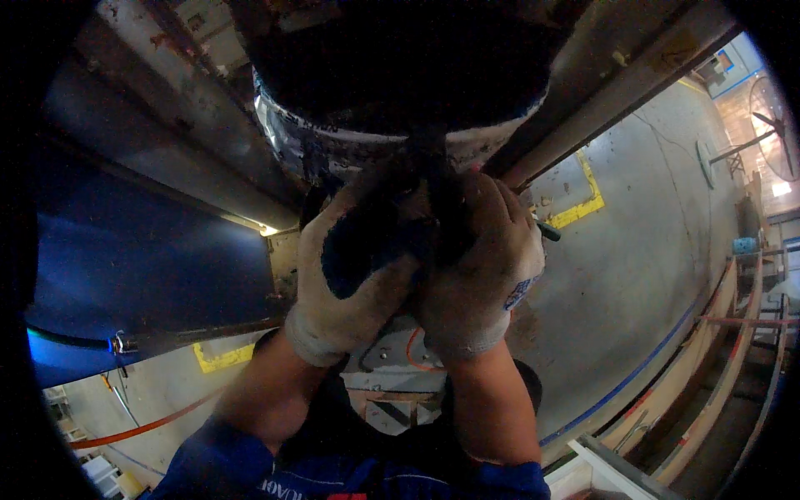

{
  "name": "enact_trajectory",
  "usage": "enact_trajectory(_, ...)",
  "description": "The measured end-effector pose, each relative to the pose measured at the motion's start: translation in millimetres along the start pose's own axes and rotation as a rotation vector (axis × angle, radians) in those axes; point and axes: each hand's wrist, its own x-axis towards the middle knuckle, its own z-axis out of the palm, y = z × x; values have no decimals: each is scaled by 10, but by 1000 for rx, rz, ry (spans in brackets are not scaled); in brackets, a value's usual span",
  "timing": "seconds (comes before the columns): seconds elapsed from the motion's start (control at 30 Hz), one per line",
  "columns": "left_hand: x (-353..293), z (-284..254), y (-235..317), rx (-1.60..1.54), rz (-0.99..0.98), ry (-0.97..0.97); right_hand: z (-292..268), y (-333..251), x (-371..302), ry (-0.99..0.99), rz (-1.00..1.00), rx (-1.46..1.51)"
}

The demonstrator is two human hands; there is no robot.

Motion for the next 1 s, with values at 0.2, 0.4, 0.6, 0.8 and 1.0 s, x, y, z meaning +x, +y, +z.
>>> enact_trajectory(0.2, -33, -57, -6, 33, 61, 37, 82, 16, 32, 19, -146, 74)
enact_trajectory(0.4, -78, -29, 66, 20, 70, 92, 56, -246, 36, -59, 291, 472)
enact_trajectory(0.6, -56, -21, 119, 8, 36, 89, 49, -239, 66, 35, 398, 736)
enact_trajectory(0.8, -279, -305, 126, 247, 218, 135, 92, -219, -31, -88, 478, 603)
enact_trajectory(1.0, -688, -458, 667, 655, 303, 108, -184, 85, -550, -189, 240, 401)
